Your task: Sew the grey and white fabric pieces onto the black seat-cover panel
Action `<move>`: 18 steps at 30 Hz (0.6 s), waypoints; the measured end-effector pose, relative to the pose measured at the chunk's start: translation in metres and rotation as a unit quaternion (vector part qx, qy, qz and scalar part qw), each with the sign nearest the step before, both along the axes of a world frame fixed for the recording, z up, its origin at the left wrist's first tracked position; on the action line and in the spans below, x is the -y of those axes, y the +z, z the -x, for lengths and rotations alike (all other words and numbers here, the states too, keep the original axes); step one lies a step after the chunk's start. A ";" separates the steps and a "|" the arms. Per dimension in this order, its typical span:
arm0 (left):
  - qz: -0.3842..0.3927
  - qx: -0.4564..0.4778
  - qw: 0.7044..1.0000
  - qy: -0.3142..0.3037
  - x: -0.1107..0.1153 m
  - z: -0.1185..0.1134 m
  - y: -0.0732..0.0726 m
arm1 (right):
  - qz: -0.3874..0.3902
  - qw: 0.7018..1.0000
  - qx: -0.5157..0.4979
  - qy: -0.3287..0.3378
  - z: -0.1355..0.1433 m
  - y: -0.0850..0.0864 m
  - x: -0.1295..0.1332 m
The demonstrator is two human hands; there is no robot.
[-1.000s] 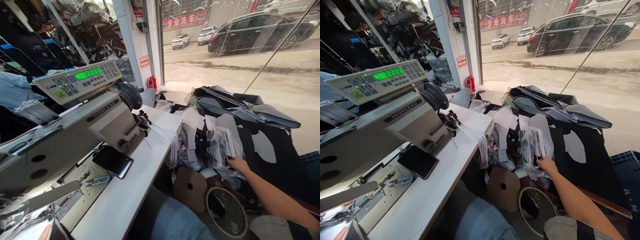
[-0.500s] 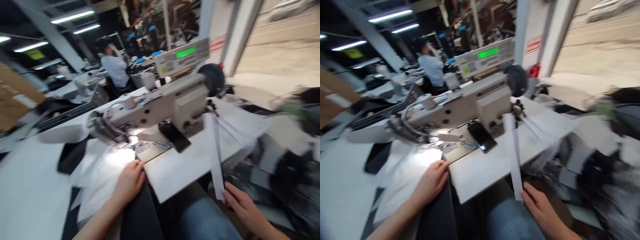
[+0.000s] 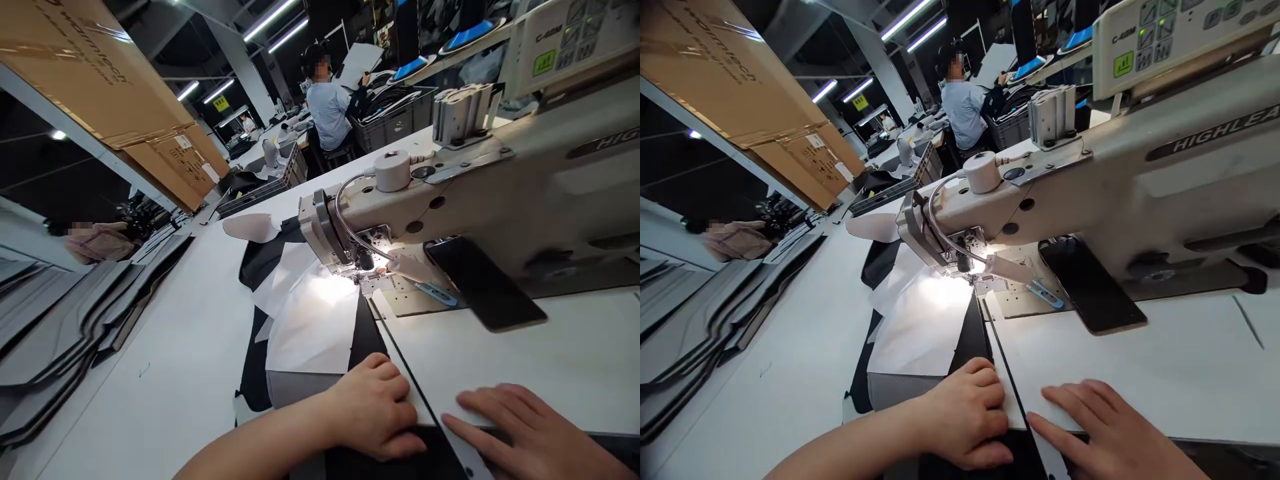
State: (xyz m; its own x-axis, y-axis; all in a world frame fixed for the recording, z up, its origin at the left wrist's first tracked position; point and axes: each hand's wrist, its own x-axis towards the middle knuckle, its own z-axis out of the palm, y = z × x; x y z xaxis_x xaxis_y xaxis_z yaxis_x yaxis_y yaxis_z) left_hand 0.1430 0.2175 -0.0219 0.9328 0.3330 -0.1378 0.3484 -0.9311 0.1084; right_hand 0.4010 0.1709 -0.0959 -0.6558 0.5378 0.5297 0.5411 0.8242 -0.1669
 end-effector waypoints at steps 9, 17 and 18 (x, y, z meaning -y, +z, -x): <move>0.056 -0.005 0.998 -0.013 0.006 0.021 0.015 | 0.077 0.996 0.007 0.034 0.047 0.007 -0.076; 0.089 0.068 0.994 0.001 0.005 0.037 0.010 | 0.088 0.995 -0.031 0.030 0.067 0.002 -0.094; 0.093 0.068 0.993 0.001 0.005 0.037 0.008 | 0.083 0.995 -0.039 0.029 0.066 0.003 -0.092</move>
